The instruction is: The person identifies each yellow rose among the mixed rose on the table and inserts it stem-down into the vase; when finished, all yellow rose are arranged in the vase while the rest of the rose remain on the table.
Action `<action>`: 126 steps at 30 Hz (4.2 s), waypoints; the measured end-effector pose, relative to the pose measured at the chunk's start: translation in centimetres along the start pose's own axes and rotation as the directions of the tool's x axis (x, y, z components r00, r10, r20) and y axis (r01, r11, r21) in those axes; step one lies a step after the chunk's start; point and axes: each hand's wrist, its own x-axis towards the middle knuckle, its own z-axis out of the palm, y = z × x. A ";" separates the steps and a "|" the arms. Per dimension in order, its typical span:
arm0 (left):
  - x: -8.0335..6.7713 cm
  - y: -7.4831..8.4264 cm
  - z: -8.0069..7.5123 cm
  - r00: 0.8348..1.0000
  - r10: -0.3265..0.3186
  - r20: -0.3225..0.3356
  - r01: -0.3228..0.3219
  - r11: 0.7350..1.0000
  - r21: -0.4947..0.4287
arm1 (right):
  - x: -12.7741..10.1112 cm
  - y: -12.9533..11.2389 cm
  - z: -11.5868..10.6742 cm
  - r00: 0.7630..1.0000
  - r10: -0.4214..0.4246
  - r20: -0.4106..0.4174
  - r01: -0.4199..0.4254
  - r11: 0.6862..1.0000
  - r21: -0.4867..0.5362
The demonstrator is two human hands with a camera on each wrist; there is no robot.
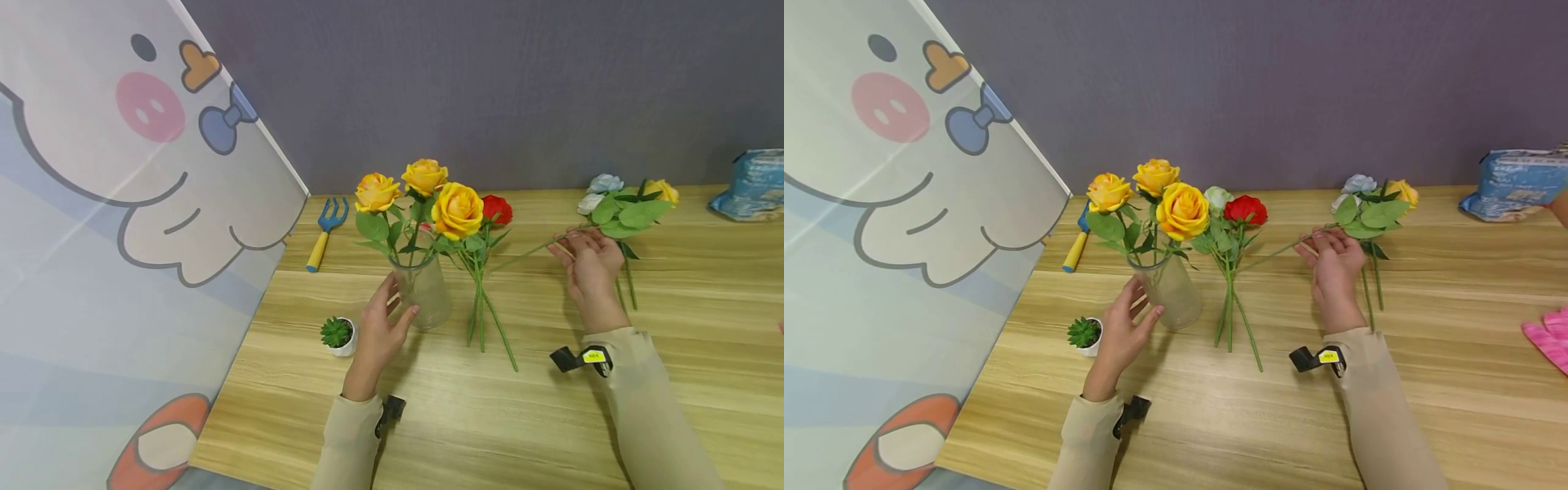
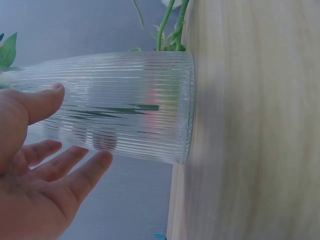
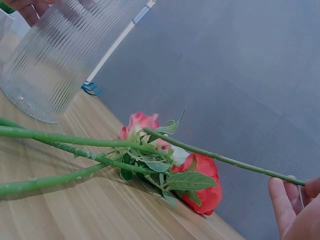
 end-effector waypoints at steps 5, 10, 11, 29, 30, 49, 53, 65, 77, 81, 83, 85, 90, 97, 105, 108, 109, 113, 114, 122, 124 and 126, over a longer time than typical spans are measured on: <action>0.0 -0.1 0.0 1.000 0.004 0.000 -0.004 1.000 0.006 | 0.0 0.0 0.2 0.999 -0.017 -0.035 0.018 0.999 0.050; 0.0 -0.1 0.0 1.000 0.009 -0.002 -0.009 1.000 0.003 | 0.0 0.0 0.4 0.997 -0.041 -0.067 0.047 0.995 0.091; 0.0 -0.1 0.0 1.000 0.008 -0.003 -0.008 1.000 0.002 | 0.0 -0.1 0.5 0.996 -0.043 -0.076 0.050 0.994 0.101; 0.0 0.0 0.0 1.000 -0.004 0.006 0.004 1.000 -0.005 | -0.5 -0.6 1.5 0.974 -0.151 -0.171 0.181 0.968 0.175; 0.0 0.0 0.0 1.000 -0.005 0.006 0.005 1.000 -0.004 | -0.6 -0.7 1.6 0.973 -0.156 -0.173 0.187 0.965 0.186; 0.0 0.0 0.0 1.000 -0.010 0.003 0.010 1.000 -0.002 | -2.3 -2.3 3.5 0.960 -0.214 -0.181 0.262 0.917 0.302; 0.0 0.0 0.0 1.000 0.000 -0.002 0.000 1.000 0.005 | -2.9 -2.6 3.8 0.958 -0.232 -0.166 0.276 0.901 0.334; -0.1 0.0 0.0 1.000 0.002 -0.002 -0.002 1.000 0.000 | -5.7 -3.9 5.6 0.954 -0.275 -0.118 0.299 0.863 0.407; -0.1 0.0 0.0 1.000 -0.012 0.006 0.012 1.000 -0.021 | -7.8 -4.9 6.5 0.935 -0.348 -0.071 0.343 0.830 0.441; -0.1 -0.1 0.0 1.000 -0.010 0.007 0.010 1.000 -0.026 | -8.5 -5.1 6.7 0.930 -0.364 -0.058 0.349 0.820 0.453; -0.1 -0.1 0.0 1.000 -0.015 0.009 0.015 1.000 -0.026 | -9.0 -5.1 6.9 0.926 -0.374 -0.046 0.354 0.822 0.446; -0.1 0.0 -0.1 1.000 -0.023 0.011 0.023 0.999 -0.026 | -9.4 -5.1 7.2 0.924 -0.381 -0.033 0.355 0.823 0.443; -0.2 0.1 -0.1 1.000 -0.018 0.012 0.018 1.000 -0.024 | -10.5 -4.9 7.6 0.921 -0.390 -0.010 0.353 0.822 0.447; -0.1 -0.1 -0.1 1.000 -0.010 0.009 0.011 1.000 -0.014 | -11.5 -3.6 8.0 0.908 -0.416 0.041 0.356 0.820 0.449; -0.1 0.0 -0.1 1.000 -0.018 0.011 0.018 1.000 -0.018 | -12.8 -2.2 8.9 0.842 -0.525 0.121 0.446 0.806 0.389; -0.1 0.0 -0.1 1.000 -0.020 0.014 0.021 1.000 -0.024 | -13.3 -1.8 9.3 0.809 -0.568 0.149 0.483 0.788 0.382; -0.1 0.0 -0.1 1.000 -0.022 0.013 0.022 0.999 -0.025 | -13.5 -1.6 9.4 0.798 -0.582 0.159 0.492 0.781 0.385; -0.1 -0.1 0.0 1.000 -0.020 0.011 0.021 0.999 -0.026 | -14.0 -0.6 10.1 0.754 -0.628 0.191 0.528 0.753 0.393; -0.1 -0.1 0.0 1.000 -0.021 0.012 0.021 0.999 -0.026 | -14.1 -0.4 10.3 0.743 -0.639 0.199 0.537 0.747 0.391; 0.0 -0.3 0.0 1.000 -0.019 0.014 0.019 1.000 -0.019 | -14.5 1.3 11.6 0.610 -0.729 0.312 0.697 0.680 0.226; 0.0 -0.3 0.0 1.000 -0.020 0.016 0.021 1.000 -0.021 | -14.5 1.7 12.0 0.570 -0.740 0.357 0.718 0.660 0.220; 0.1 -0.2 0.0 0.999 -0.026 0.019 0.027 0.999 -0.027 | -14.6 2.1 12.4 0.539 -0.741 0.400 0.736 0.645 0.203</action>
